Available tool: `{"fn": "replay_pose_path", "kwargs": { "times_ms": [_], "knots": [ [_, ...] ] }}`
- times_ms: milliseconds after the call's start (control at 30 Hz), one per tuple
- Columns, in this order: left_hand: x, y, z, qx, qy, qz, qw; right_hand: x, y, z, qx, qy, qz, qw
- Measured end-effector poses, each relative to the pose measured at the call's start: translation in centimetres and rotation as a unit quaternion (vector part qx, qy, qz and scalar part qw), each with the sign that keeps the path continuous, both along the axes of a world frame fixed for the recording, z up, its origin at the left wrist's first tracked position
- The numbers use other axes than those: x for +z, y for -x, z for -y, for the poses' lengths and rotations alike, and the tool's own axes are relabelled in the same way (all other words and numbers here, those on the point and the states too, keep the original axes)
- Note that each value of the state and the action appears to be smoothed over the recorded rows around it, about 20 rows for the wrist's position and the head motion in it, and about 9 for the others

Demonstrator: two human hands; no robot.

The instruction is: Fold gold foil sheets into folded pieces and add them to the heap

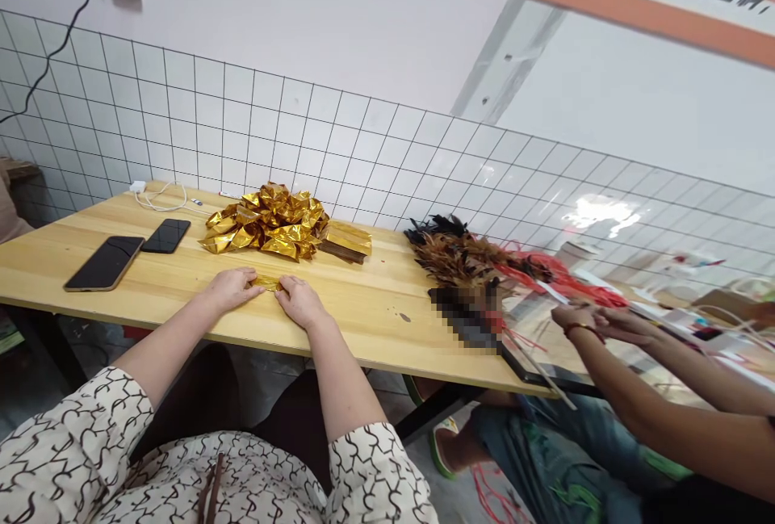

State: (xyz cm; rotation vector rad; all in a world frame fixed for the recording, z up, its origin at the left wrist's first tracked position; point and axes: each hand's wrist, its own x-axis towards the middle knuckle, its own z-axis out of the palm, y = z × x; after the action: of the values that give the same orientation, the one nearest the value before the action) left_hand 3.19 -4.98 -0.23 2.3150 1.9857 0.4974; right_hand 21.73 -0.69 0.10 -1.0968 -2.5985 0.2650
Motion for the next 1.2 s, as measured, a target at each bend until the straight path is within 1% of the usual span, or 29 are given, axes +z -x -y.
{"fn": "replay_pose_path", "kwargs": {
  "times_ms": [167,400,567,667,833,967,1200],
  "knots": [
    [0.1,0.3,0.1,0.033,0.001,0.014,0.999,0.4,0.1,0.3,-0.046,-0.01,-0.005,0.999],
    [-0.3,0.5,-0.3,0.031,-0.015,0.007,0.999,0.2,0.2,0.0,-0.09,-0.031,0.0,0.995],
    [-0.2,0.3,-0.2,0.026,-0.029,0.011,0.999,0.0,0.3,0.0,-0.108,-0.052,0.007,0.993],
    [-0.1,0.2,0.0,0.026,-0.031,0.021,0.999,0.1,0.4,0.2,-0.105,-0.057,0.01,0.993],
    [0.0,0.1,0.0,0.017,-0.033,0.014,0.999,0.3,0.7,0.5,-0.077,-0.069,0.016,0.995],
    [0.1,0.0,0.2,0.005,-0.05,0.017,0.999,0.3,0.9,0.6,-0.065,-0.069,0.012,0.995],
    [0.0,0.2,0.3,-0.001,-0.073,0.025,0.997,0.3,1.1,0.6,-0.021,-0.113,0.066,0.991]
  ]
}}
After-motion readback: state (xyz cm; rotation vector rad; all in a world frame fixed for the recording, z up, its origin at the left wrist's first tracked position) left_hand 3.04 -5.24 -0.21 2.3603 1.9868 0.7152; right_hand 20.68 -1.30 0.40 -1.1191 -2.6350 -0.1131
